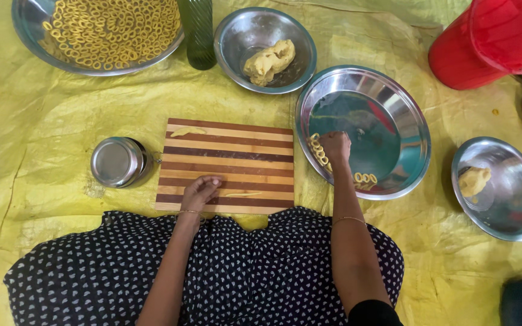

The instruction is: The person rolls small pieces of dough into thin ropes on a wooden board, then joins the ends to form rings and places them into a metal bowl. The process is repeated continuously with dough taken from a nearby bowl.

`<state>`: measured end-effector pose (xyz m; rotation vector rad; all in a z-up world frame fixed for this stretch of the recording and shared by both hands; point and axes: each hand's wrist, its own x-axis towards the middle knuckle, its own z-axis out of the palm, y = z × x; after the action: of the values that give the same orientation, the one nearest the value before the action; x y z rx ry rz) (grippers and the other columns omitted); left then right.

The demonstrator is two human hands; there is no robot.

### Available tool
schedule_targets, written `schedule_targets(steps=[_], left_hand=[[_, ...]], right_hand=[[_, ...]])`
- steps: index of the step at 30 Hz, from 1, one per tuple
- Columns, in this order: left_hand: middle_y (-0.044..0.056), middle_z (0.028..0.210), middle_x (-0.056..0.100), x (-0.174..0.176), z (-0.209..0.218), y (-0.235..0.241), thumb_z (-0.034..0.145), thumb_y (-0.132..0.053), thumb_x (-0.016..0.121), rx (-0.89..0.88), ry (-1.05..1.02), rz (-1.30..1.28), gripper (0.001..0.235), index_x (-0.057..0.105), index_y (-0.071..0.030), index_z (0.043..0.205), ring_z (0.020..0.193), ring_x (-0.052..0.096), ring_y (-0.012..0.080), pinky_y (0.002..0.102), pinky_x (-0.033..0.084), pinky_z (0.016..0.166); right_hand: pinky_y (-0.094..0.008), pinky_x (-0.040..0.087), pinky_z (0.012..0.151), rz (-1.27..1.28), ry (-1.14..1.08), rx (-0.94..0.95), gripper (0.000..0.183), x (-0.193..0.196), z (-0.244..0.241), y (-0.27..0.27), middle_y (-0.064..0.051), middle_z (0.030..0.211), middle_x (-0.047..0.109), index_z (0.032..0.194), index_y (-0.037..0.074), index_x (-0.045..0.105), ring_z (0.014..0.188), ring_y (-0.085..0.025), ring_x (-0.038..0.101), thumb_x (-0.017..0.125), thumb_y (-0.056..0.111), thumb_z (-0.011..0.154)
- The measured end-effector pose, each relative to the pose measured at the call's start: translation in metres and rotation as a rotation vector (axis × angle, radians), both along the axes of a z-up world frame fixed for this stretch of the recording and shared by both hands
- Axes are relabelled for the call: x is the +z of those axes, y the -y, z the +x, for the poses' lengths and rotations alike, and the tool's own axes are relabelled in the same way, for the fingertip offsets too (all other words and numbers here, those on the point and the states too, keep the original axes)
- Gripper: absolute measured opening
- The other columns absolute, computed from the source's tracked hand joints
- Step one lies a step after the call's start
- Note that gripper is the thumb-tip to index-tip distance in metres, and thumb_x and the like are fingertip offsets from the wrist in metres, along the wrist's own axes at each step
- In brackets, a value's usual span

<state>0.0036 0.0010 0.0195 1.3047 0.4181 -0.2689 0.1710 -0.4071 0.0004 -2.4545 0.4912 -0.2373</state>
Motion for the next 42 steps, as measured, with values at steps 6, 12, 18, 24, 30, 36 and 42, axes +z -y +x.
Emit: schedule_targets(steps=[6,12,18,24,30,36,42], left_hand=[[0.004,0.111,0.076,0.009,-0.002,0.0,0.094,-0.023,0.069,-0.005,0.022,-0.024,0.016,0.074,-0.01,0.102,0.107,0.068,0.0144,0.031,0.054,0.096],[0.004,0.111,0.077,0.012,-0.002,0.0,0.094,-0.023,0.069,-0.008,0.008,-0.013,0.014,0.074,-0.011,0.1,0.107,0.068,0.0136,0.03,0.054,0.095],[0.004,0.111,0.077,0.011,-0.001,0.0,0.094,-0.022,0.069,-0.003,0.015,-0.028,0.013,0.073,-0.01,0.099,0.106,0.069,0.0137,0.03,0.054,0.094],[0.005,0.11,0.077,0.012,-0.002,0.0,0.095,-0.022,0.069,-0.002,0.013,-0.024,0.015,0.074,-0.01,0.101,0.104,0.068,0.0146,0.029,0.054,0.093],[0.004,0.111,0.076,0.016,-0.002,0.0,0.094,-0.022,0.069,-0.002,-0.001,-0.017,0.015,0.074,-0.01,0.102,0.106,0.068,0.0138,0.029,0.054,0.095],[0.004,0.111,0.076,0.018,-0.002,0.0,0.094,-0.022,0.068,-0.006,-0.014,-0.004,0.016,0.074,-0.01,0.103,0.106,0.069,0.0136,0.029,0.055,0.094],[0.004,0.11,0.076,0.014,-0.002,0.001,0.095,-0.021,0.068,0.006,-0.007,-0.032,0.015,0.074,-0.009,0.102,0.097,0.067,0.013,0.029,0.055,0.088]], right_hand=[[-0.046,0.053,0.092,-0.107,0.008,-0.007,0.025,-0.004,0.0,0.002,-0.02,0.103,0.071,0.088,0.009,0.08,0.102,-0.037,0.067,0.084,0.023,0.068],[-0.045,0.053,0.093,-0.093,0.03,-0.001,0.02,-0.002,-0.003,0.0,-0.018,0.103,0.072,0.087,0.011,0.08,0.102,-0.035,0.067,0.082,0.019,0.069],[-0.043,0.055,0.095,-0.03,0.003,-0.046,0.019,0.002,-0.008,-0.001,-0.018,0.105,0.076,0.09,0.012,0.081,0.101,-0.034,0.071,0.077,0.014,0.072],[-0.045,0.054,0.092,-0.047,0.067,-0.034,0.02,-0.002,-0.009,-0.003,-0.019,0.108,0.073,0.093,0.014,0.083,0.102,-0.035,0.069,0.076,0.012,0.074],[-0.044,0.055,0.089,-0.063,0.072,-0.007,0.02,0.0,-0.01,-0.006,-0.019,0.104,0.073,0.093,0.017,0.084,0.096,-0.035,0.071,0.075,0.01,0.077],[-0.041,0.059,0.082,0.046,-0.017,-0.039,0.021,0.021,-0.018,-0.019,-0.016,0.092,0.076,0.098,0.018,0.083,0.083,-0.031,0.075,0.069,0.011,0.083],[-0.043,0.058,0.077,0.028,0.027,-0.038,0.022,0.03,-0.023,-0.026,-0.016,0.094,0.075,0.097,0.015,0.083,0.079,-0.031,0.074,0.071,0.008,0.08]])
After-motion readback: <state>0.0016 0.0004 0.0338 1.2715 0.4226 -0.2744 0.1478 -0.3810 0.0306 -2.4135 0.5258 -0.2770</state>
